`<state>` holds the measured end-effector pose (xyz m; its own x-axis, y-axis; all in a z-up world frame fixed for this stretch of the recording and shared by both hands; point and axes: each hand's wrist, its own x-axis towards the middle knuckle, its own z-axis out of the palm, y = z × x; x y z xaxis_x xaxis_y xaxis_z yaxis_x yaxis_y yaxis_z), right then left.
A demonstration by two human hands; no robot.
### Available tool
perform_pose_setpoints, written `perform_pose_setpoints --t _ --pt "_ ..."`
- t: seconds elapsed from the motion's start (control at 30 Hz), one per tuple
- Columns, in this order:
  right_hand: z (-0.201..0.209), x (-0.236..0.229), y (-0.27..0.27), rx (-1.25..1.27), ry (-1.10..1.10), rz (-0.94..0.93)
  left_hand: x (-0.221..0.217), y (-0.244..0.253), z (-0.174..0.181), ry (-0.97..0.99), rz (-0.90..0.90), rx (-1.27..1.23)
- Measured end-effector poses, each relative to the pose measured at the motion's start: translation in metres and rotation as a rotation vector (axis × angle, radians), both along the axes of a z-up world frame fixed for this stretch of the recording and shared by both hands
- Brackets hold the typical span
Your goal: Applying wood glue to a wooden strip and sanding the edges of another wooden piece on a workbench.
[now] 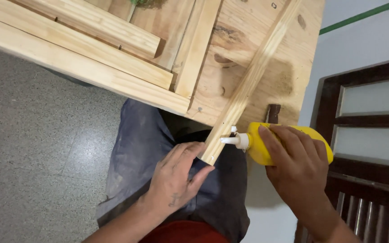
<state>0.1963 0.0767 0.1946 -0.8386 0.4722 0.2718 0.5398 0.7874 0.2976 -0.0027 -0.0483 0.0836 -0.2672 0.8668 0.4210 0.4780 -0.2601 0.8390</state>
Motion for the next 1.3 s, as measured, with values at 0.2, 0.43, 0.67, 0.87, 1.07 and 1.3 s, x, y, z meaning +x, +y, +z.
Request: perform_pose_setpoints --t 0.2,0.43,0.67,0.87,1.07,1.3 --pt "0.004 -0.005 0.004 0.074 -0.074 0.036 0.000 0.001 -0.001 -0.017 -0.011 0.005" --pt "0.008 -0.004 0.003 0.121 -0.168 0.016 -0.002 0.000 0.000 -0.021 -0.021 0.004" --pt "0.011 -0.006 0.003 0.118 -0.162 0.019 0.000 0.000 -0.002 0.002 -0.008 0.009" --pt "0.010 -0.006 0.003 0.164 -0.149 0.025 -0.002 0.000 0.000 -0.004 -0.019 0.012" --pt "0.012 -0.010 0.002 0.186 -0.143 0.052 -0.001 0.001 -0.001 -0.017 -0.011 0.026" --pt "0.021 -0.016 -0.001 0.300 -0.200 0.070 -0.001 0.001 -0.001 -0.009 -0.016 0.031"
